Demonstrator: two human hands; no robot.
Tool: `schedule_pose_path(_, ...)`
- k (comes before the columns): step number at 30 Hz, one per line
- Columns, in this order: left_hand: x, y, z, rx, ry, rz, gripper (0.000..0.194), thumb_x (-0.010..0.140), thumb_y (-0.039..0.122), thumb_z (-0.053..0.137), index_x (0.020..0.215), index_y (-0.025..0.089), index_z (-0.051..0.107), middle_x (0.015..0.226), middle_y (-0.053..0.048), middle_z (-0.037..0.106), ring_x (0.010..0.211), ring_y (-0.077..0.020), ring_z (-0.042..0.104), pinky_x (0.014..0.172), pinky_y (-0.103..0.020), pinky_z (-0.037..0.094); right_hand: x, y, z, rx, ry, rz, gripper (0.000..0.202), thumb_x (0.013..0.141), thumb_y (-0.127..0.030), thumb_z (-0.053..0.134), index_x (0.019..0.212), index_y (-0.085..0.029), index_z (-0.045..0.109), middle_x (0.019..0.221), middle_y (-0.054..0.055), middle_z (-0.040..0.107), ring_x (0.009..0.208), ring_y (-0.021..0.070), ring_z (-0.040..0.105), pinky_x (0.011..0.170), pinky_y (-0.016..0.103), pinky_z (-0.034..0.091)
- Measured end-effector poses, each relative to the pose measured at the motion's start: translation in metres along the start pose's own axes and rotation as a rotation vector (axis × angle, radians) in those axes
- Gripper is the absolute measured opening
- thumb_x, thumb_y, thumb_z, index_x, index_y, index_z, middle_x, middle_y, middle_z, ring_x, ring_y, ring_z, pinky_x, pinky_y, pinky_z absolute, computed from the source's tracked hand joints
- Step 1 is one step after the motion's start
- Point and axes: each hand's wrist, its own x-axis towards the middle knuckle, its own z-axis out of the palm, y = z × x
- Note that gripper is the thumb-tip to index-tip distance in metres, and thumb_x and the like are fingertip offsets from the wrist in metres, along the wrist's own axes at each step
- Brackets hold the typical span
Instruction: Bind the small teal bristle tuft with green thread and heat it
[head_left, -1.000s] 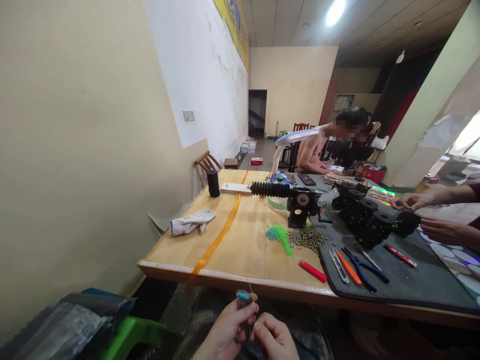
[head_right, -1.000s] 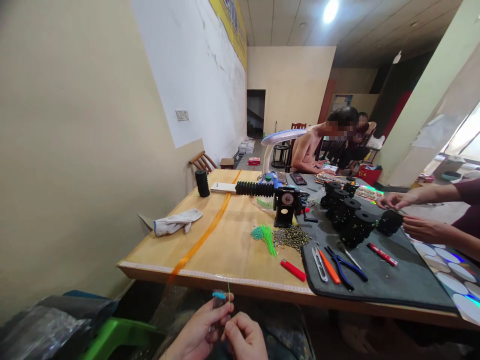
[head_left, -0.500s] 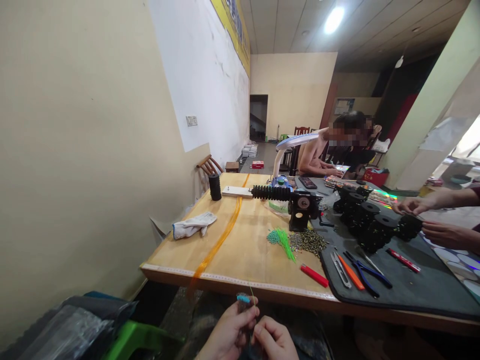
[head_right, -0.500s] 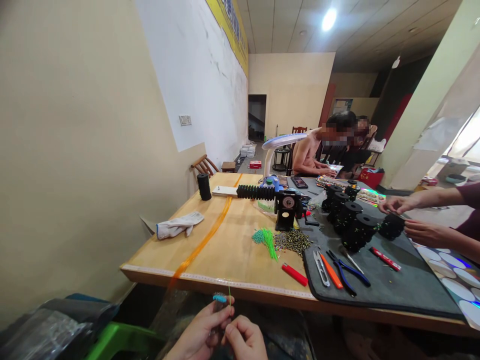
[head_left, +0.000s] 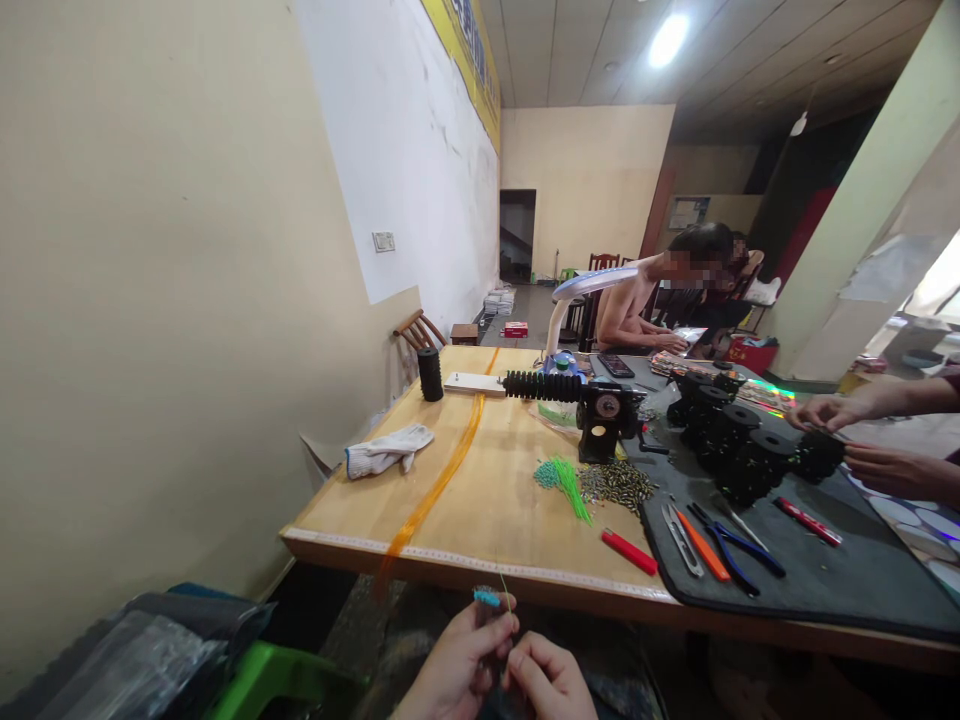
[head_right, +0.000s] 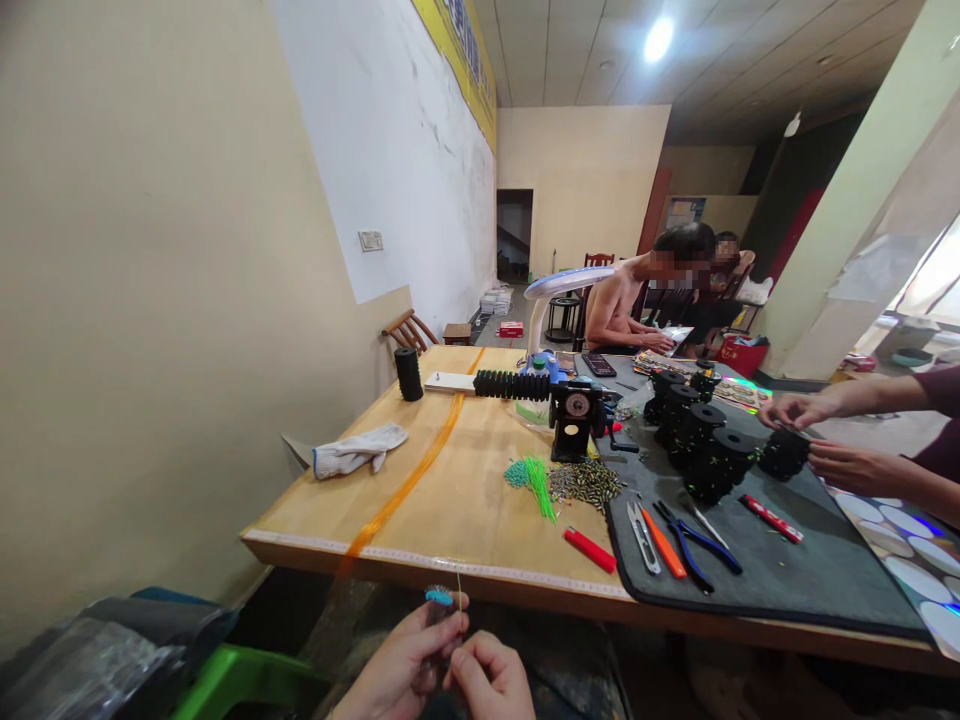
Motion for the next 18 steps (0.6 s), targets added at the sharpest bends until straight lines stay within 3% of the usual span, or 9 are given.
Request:
schedule_pose_path(8,0.001,0.000,0.000,0.000,0.008,0.003,0.056,0.038,0.031,0.096,0.084,0.013,0.068,0.060,0.005,0.061,0.048,-0.0038,0.046,0.041,-0.016,0.030,-0.001,-0.012,0.004,-0.002,0.017,0.038,0.067,0.057,-0.086,0.057,0.054,-0.019,0.049,0.046,-0.007,0.036,0.042,0.0067,0.030,0.044,0.023,0.023)
schedule_pose_path(18,-0.001,0.002,0.004,0.012,0.012,0.011,0.053,0.038,0.031,0.096,0.080,0.013,0.069,0.056,0.006,0.058,0.045,-0.0033,0.043,0.039,-0.015,0.026,0.000,-0.007,0.003,0.001,0.011,0.023,0.064,0.060,-0.082,0.059,0.054,-0.019,0.050,0.046,-0.008,0.037,0.042,0.0063,0.030,0.044,0.022,0.023)
